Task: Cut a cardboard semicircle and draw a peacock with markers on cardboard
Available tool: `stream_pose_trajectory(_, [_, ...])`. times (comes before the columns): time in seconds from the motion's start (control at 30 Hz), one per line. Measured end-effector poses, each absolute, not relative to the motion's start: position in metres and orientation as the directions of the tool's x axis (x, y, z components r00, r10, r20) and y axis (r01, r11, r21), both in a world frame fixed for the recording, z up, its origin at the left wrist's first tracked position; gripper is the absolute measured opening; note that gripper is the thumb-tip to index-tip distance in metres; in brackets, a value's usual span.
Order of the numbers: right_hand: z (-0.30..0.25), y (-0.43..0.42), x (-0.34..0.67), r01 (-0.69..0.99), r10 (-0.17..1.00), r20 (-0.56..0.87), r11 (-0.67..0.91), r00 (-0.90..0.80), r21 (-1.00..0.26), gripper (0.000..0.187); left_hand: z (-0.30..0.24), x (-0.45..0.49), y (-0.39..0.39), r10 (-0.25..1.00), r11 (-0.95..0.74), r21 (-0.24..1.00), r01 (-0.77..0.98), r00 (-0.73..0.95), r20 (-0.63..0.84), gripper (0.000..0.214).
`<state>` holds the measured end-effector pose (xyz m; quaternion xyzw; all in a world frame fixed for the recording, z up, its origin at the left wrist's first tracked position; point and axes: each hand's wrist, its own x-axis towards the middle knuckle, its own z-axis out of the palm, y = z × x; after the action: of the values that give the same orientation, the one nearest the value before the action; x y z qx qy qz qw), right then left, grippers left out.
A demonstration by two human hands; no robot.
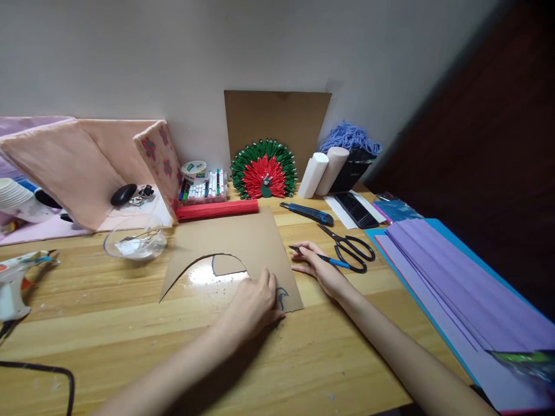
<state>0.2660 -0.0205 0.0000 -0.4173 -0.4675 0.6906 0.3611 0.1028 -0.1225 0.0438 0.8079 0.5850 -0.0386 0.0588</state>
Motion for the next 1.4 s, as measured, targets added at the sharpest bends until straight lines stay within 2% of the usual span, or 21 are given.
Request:
stream_pose_trajectory(0.07, [0.002,-0.021,0.265,-0.124,0.893,-0.236,-0.303,-0.384,-0.945,0.024,0.044,0.106,-0.124,0.931,-0.343,0.004,0.939,0.34,-0.134,0.038])
stream_pose_trajectory(0.23, [0.005,-0.023,0.265,-0.175,0.893,-0.224,-0.311,-0.391,-0.934,0.022,0.033,0.103,-0.12,0.912,-0.408,-0.07,0.91,0.403,-0.076,0.026])
stream_pose_trajectory(0.33, [0.003,-0.023,0.265,-0.171,0.89,-0.214,-0.303,-0.403,-0.938,0.021,0.028,0.095,-0.115,0.9,-0.434,-0.042,0.9,0.432,-0.052,0.027])
stream_pose_trajectory(0.43, [-0.001,-0.021,0.265,-0.111,0.902,-0.178,-0.239,-0.393,-0.965,0.022,0.033,0.085,-0.111,0.931,-0.356,0.141,0.924,0.364,-0.037,0.033])
stream_pose_trajectory(0.5, [-0.001,-0.02,0.266,-0.051,0.925,-0.116,-0.144,-0.363,-0.988,0.023,0.038,0.078,-0.108,0.951,-0.284,0.327,0.901,0.307,-0.02,0.036])
stream_pose_trajectory(0.6, [0.004,-0.022,0.266,-0.015,0.926,-0.034,-0.043,-0.376,-0.999,0.025,0.04,0.071,-0.102,0.979,-0.182,0.606,0.774,0.2,0.038,0.035])
stream_pose_trajectory(0.67, [0.008,-0.024,0.266,-0.036,0.911,-0.011,-0.028,-0.412,-0.999,0.025,0.036,0.067,-0.099,0.987,-0.145,0.715,0.684,0.154,0.053,0.034])
stream_pose_trajectory(0.73, [0.012,-0.027,0.266,-0.058,0.901,0.007,-0.02,-0.433,-0.998,0.022,0.03,0.065,-0.097,0.987,-0.138,0.764,0.63,0.154,0.052,0.032])
stream_pose_trajectory(0.9, [0.013,-0.032,0.266,-0.057,0.889,0.044,0.02,-0.456,-0.998,0.018,0.023,0.067,-0.098,0.983,-0.116,0.82,0.56,0.184,0.014,0.048])
stream_pose_trajectory(1.13, [0.016,-0.042,0.265,-0.003,0.834,0.065,0.076,-0.548,-0.997,0.022,0.028,0.075,-0.105,0.963,-0.078,0.852,0.518,0.259,-0.07,0.05])
stream_pose_trajectory(1.4, [0.018,-0.051,0.261,0.031,0.726,0.091,0.153,-0.682,-0.988,0.02,0.023,0.08,-0.106,0.949,-0.15,0.856,0.494,0.316,-0.017,0.056])
